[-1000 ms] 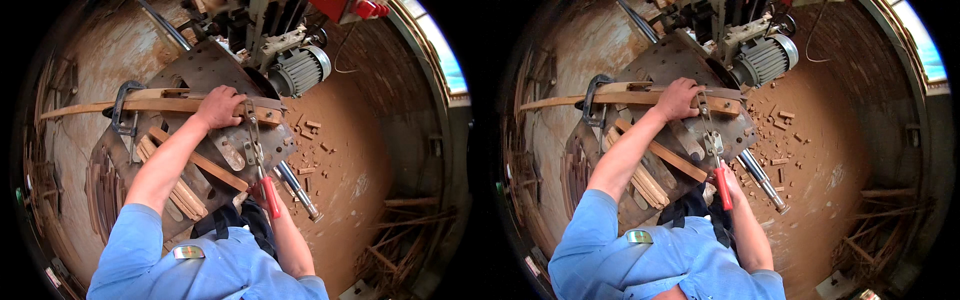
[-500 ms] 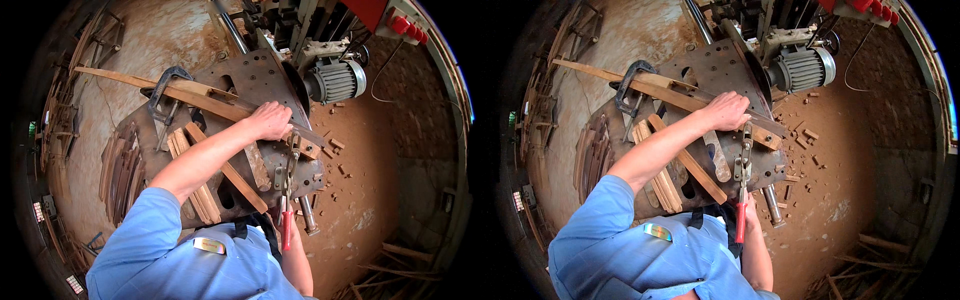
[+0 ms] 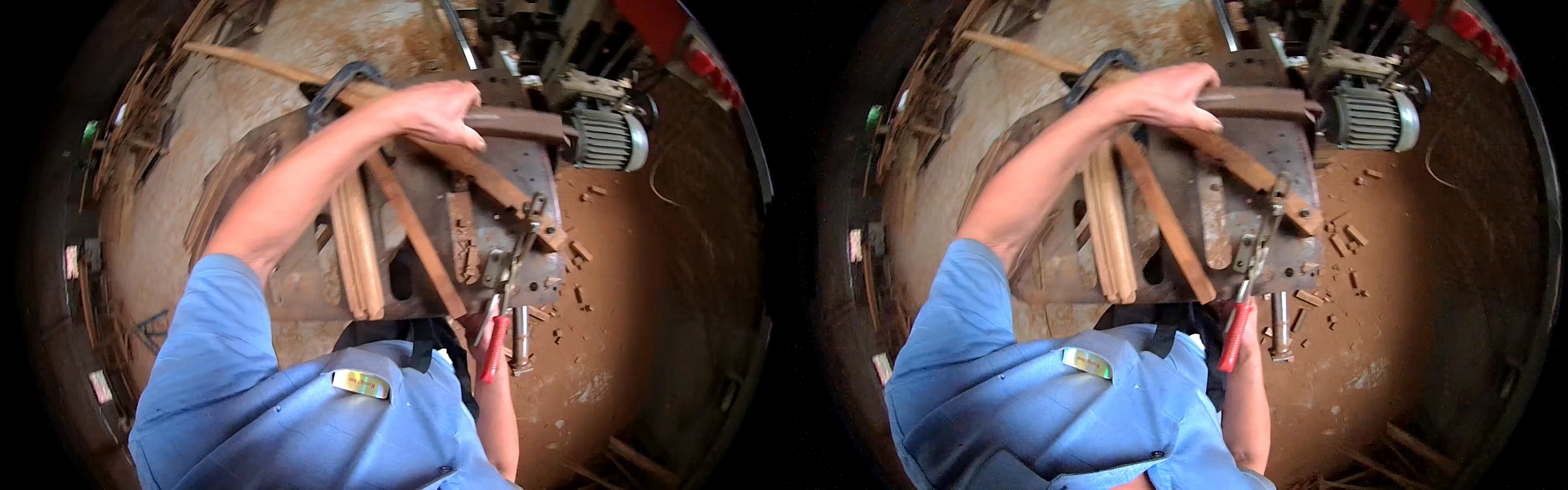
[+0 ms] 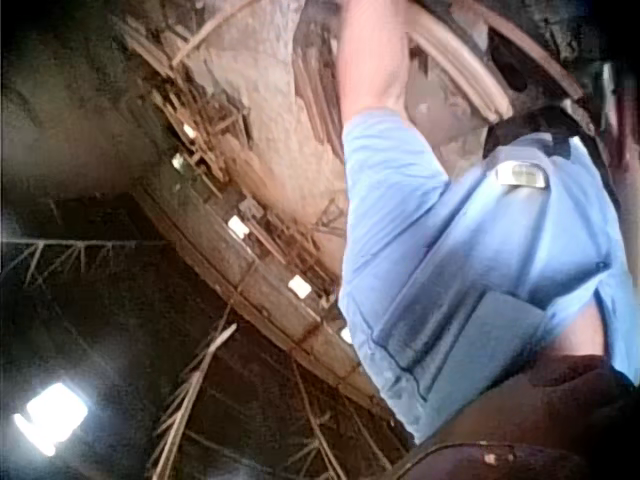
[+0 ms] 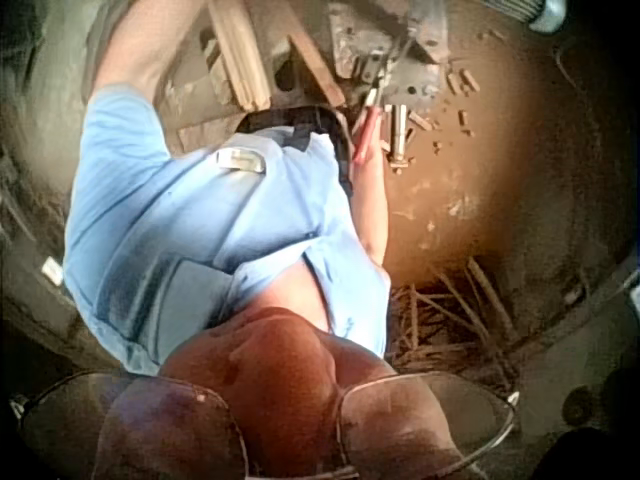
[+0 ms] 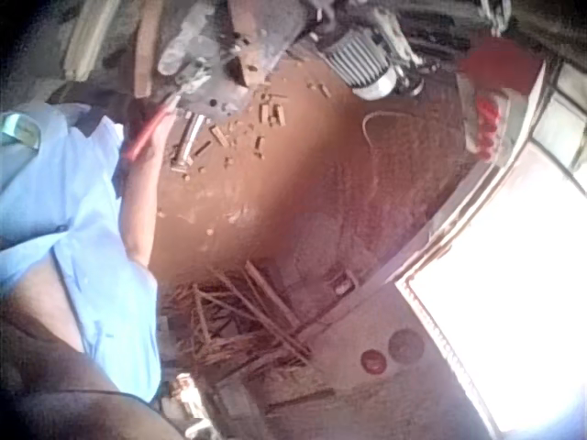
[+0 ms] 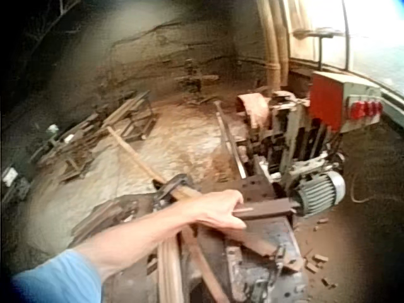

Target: The person operates a band saw to cut thin wooden strips, then walks to a nearby table to inspect and sort the cut pieces. They return to the saw and continue cutting additional strips, stacking the finished pieces on the machine table.

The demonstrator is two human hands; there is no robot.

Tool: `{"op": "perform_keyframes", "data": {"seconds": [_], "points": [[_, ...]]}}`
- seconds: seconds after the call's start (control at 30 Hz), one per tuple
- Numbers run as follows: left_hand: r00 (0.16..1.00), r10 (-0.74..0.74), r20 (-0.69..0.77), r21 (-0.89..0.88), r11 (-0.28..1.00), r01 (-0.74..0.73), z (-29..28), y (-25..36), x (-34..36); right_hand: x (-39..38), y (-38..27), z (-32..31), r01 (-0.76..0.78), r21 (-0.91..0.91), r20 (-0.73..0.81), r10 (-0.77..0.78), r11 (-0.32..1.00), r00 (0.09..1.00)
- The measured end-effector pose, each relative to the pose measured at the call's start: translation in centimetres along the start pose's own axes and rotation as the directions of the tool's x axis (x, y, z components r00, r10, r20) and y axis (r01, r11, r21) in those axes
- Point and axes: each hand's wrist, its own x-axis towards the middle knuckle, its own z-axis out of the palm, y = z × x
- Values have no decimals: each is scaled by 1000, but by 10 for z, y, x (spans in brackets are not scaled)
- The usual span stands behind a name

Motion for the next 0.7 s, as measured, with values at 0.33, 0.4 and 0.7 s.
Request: {"op": "perform_keyframes", "data": {"seconds": [0.33,0.4,0.7], "points": [[644,-690,-329,-179,715,675,30,-57,-342,-10,-16,10,45,-77,38,-42,996,998],[584,-753,-305,-179,647,741,64,-56,-384,14,-8,-33,76,-102,84,-67,992,994],[555,-777,-296,3,580,814,159,-33,-417,-24,-11,0,47,-122,7,-46,991,999]]}}
